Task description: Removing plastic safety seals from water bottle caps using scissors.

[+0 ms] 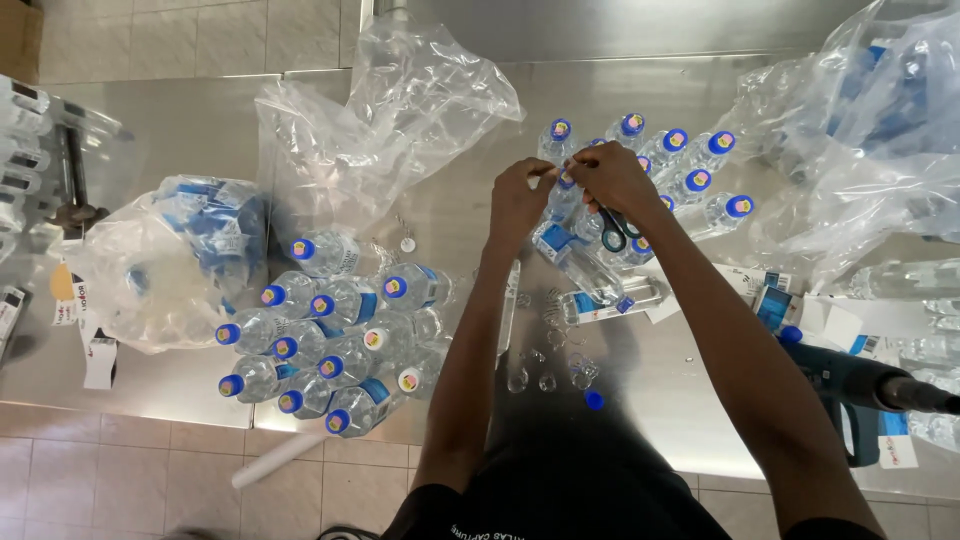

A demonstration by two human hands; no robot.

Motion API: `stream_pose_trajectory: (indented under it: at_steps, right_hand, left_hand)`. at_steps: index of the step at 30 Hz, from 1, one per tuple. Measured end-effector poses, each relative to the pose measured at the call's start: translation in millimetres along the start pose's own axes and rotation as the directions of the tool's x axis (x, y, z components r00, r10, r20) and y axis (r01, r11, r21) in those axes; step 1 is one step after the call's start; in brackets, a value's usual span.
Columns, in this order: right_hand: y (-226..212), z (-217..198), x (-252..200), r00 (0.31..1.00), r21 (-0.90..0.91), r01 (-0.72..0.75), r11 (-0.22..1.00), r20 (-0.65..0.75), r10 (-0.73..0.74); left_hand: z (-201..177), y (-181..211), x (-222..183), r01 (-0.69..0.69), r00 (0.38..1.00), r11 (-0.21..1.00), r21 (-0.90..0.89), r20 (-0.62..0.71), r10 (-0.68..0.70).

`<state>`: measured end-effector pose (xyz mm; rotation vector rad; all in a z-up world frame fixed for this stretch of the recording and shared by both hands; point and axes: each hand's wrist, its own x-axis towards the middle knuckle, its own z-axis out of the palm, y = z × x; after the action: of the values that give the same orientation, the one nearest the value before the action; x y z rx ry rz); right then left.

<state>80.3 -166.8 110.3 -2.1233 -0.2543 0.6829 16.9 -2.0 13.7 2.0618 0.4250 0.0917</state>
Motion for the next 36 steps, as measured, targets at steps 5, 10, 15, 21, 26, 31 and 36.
stream_pose_trajectory:
  at_steps: [5, 10, 15, 21, 26, 31, 36]
  right_hand:
    - [15.7, 2.2, 2.2, 1.0, 0.005, -0.003, 1.0, 0.006, 0.003]
    - [22.6, 7.4, 8.5, 0.999, -0.066, 0.026, 0.997, 0.023, -0.025]
    - [17.1, 11.3, -1.1, 0.994, -0.233, 0.105, 0.967, -0.007, -0.11]
    - [39.2, 23.1, 8.1, 0.993, -0.113, 0.084, 0.99, -0.078, -0.093]
    - [44.8, 31.9, 15.8, 0.99, -0.046, 0.078, 0.996, -0.114, -0.083]
    - [31.8, 31.9, 4.6, 0.993, 0.058, 0.053, 0.997, -0.112, -0.046]
    - [23.3, 36.9, 2.0, 0.984, 0.059, 0.058, 0.997, -0.173, -0.047]
  left_hand:
    - [-3.7, 21.1, -4.3, 0.013, 1.0, 0.989, 0.145, 0.017, -0.015]
    - [-15.1, 55.8, 0.5, 0.026, 0.998, 0.949, 0.313, 0.048, -0.044]
    - [5.5, 51.7, 17.3, 0.052, 0.998, 0.857, 0.513, 0.008, -0.066]
    - [-1.3, 52.8, 7.9, 0.067, 0.998, 0.944, 0.324, -0.017, -0.065]
    - [-8.1, 56.5, -6.9, 0.162, 0.986, 0.97, 0.18, -0.075, -0.151]
    - [-3.0, 12.3, 2.9, 0.29, 0.957, 0.954, 0.082, -0.014, -0.289]
    - [5.1, -19.1, 8.7, 0.301, 0.953, 0.95, 0.079, -0.046, -0.298]
